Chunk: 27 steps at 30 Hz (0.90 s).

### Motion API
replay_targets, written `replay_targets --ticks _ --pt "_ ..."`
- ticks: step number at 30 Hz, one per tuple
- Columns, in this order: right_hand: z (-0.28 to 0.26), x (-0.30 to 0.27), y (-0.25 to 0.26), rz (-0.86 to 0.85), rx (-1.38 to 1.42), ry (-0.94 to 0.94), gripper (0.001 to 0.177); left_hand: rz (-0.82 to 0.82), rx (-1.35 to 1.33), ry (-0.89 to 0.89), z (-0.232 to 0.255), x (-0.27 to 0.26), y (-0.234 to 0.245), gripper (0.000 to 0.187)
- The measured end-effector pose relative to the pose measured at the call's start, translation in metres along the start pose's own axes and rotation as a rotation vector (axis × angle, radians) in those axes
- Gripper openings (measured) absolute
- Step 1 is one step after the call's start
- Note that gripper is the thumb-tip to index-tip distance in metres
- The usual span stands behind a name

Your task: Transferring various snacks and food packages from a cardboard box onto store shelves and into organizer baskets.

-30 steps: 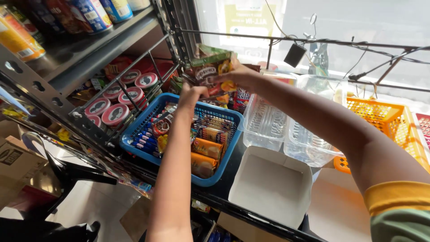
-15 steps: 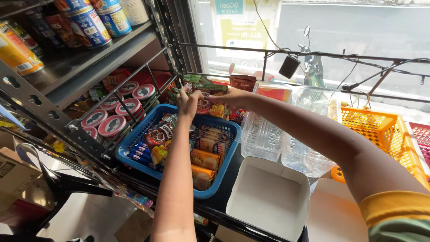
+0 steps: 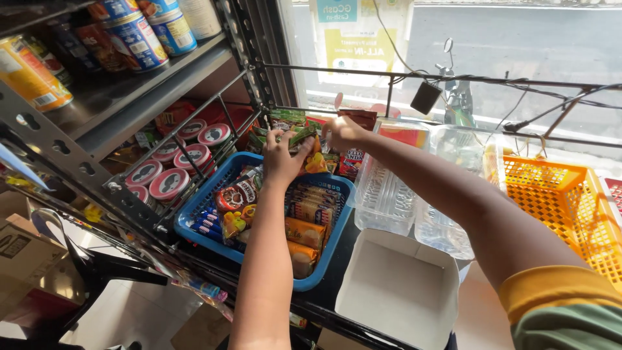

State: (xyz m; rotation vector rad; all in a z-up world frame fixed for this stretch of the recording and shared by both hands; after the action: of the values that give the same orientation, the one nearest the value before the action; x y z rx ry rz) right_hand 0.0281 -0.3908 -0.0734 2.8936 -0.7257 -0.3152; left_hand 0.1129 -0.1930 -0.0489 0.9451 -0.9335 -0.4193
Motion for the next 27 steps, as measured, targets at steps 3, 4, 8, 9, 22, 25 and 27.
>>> replay_targets --ticks 3,4,8,9,22,25,27 --pt "-0.021 -0.012 -0.018 -0.127 -0.654 0.121 0.05 -0.1 0.0 0.005 0.007 -0.005 0.022 0.09" --pt "-0.023 -0.018 -0.026 -0.202 -1.04 0.19 0.053 -0.159 0.006 0.0 0.01 -0.009 0.026 0.097" --pt "0.042 0.046 -0.026 -0.272 -1.12 0.259 0.029 -0.206 -0.037 -0.018 0.006 -0.009 0.03 0.107" --pt "0.048 0.053 -0.029 -0.32 -1.012 0.543 0.029 -0.209 -0.089 -0.038 0.006 -0.01 0.032 0.11" --pt "-0.007 0.039 -0.021 0.267 -1.094 0.526 0.034 -0.182 -0.1 -0.046 -0.009 -0.007 0.02 0.095" --pt "0.02 0.07 -0.009 0.276 -0.957 0.363 0.034 -0.143 -0.044 -0.019 -0.003 -0.008 0.028 0.088" --pt "0.028 0.089 -0.007 0.261 -0.963 0.372 0.039 -0.121 -0.013 -0.027 0.0 -0.008 0.032 0.088"
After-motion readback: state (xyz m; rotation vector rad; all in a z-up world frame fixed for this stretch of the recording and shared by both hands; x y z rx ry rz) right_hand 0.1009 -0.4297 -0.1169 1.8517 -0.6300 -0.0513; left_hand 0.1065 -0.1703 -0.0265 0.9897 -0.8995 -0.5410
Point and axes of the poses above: each hand's wrist, its own x-axis towards the middle knuckle, its own y-axis out of the back of the hand, z = x × y, the point moved 3 cm from there along x, towards the middle knuckle, and after that the axes turned 13 degrees about x, right-handed, at the moved point
